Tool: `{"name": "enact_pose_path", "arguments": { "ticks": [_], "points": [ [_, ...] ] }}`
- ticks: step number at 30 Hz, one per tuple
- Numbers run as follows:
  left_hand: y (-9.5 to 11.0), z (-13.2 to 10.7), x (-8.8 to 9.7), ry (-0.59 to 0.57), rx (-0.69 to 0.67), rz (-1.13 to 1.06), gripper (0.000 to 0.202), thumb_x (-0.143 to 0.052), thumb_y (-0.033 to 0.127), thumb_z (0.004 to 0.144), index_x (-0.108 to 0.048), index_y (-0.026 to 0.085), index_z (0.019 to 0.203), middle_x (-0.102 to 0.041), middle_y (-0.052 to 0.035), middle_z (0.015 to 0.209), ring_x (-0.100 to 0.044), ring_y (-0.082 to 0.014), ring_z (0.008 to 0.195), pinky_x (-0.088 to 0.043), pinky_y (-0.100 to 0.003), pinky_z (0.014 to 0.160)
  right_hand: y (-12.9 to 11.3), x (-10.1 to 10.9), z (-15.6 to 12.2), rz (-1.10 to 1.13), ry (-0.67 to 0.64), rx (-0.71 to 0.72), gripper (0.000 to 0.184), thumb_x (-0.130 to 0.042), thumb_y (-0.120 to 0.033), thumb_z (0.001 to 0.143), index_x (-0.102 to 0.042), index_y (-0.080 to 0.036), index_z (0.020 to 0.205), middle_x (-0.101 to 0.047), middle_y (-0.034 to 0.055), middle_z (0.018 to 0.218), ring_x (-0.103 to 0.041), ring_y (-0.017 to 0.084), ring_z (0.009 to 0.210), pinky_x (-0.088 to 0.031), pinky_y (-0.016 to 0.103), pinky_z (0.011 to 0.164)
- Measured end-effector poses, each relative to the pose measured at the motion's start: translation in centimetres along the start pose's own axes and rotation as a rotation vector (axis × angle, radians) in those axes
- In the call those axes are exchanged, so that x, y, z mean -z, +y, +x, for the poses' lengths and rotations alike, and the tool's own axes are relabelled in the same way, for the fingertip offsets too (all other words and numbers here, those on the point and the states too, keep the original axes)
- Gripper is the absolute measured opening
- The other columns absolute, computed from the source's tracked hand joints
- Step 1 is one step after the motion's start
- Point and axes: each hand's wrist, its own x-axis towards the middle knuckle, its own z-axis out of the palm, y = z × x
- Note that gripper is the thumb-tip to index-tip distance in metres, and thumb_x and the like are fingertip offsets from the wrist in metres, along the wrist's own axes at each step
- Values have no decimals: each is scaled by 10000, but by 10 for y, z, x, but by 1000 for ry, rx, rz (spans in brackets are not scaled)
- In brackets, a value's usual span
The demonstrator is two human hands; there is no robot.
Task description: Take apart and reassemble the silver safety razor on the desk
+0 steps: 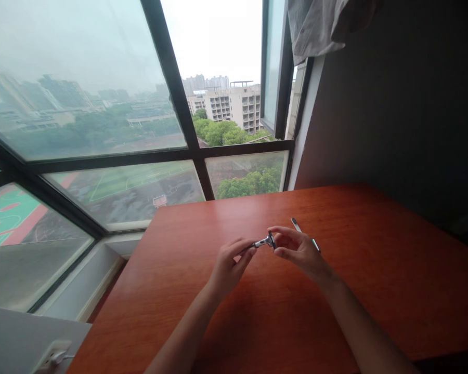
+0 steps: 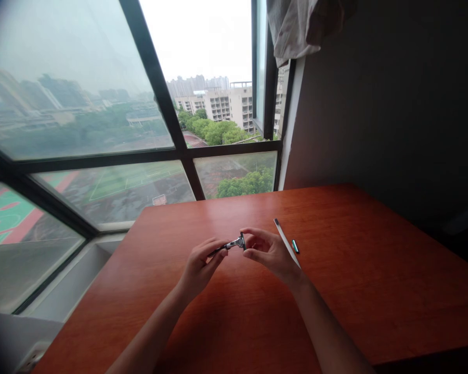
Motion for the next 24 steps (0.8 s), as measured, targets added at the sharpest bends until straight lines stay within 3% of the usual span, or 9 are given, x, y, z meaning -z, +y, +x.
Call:
{"name": "enact_pose_path", "arguments": {
  "ticks": [10,24],
  "points": [
    [-5,1,2,-26,15,42,274,-478,320,929,-679,149,1005,-609,-69,795,-519,-149,699,-401,-246,622,3,1,1,-231,-15,21,465,-727,-341,757,-608,-241,1196,-637,13,809,-591,155,751,-498,294,730],
    [-6,-1,-3,40,103,-40,278,-539,361,892,-703,147,960,-646,-54,765,-536,-144,679,-386,-226,599,1,-3,2,-119,8,-20,438,-721,-318,764,-589,-216,1169,-594,4,820,-570,131,760,-477,242,695]
  ]
}}
